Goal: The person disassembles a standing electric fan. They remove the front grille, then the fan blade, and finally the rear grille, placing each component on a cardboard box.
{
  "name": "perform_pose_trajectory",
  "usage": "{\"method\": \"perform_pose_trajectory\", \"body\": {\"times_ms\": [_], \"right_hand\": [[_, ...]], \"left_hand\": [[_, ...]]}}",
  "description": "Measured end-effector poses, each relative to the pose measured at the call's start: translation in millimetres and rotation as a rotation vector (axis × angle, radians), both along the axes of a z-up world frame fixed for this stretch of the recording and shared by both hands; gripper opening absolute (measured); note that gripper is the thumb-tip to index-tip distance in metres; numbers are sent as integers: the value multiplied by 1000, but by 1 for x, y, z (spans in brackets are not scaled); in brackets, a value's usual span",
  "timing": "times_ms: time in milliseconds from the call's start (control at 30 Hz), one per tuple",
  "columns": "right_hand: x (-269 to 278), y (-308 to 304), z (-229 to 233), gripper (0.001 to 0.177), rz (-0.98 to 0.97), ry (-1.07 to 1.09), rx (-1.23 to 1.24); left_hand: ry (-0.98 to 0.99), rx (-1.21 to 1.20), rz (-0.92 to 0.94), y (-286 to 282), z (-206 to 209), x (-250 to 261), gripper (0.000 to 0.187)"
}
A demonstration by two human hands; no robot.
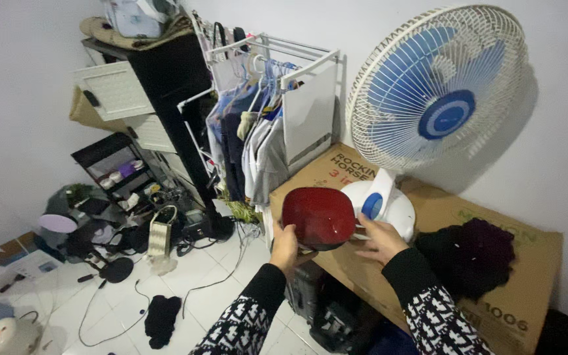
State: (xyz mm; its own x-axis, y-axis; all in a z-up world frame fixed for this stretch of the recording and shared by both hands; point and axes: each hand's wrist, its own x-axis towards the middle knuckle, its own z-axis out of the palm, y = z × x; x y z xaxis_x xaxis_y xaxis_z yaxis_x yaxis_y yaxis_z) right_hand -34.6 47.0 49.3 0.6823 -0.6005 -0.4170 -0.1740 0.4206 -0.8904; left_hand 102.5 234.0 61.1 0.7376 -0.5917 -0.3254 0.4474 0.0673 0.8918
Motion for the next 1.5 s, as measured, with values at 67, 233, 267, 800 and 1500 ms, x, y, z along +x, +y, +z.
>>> {"method": "perform_pose_trajectory", "body": {"times_ms": [67,233,267,800,1500], "right_hand": [[-9,-28,-35,48,-74,208,-411],[-55,-96,-81,60,-228,833,-892],[-69,-98,-80,71,-287,869,-859],[-143,-132,-51,141,-130,963,-824],[-148,-102,-85,102,-365,920,-848]], "left_hand": [[46,-4,-22,-4,-4,-4,50],[38,41,-137,-36,-16,-26,51],[22,50,-189,-41,-20,-32,54],[90,42,-295,-183,-56,-79,60],[-308,-29,-353,-200,-110,-54,59]]}}
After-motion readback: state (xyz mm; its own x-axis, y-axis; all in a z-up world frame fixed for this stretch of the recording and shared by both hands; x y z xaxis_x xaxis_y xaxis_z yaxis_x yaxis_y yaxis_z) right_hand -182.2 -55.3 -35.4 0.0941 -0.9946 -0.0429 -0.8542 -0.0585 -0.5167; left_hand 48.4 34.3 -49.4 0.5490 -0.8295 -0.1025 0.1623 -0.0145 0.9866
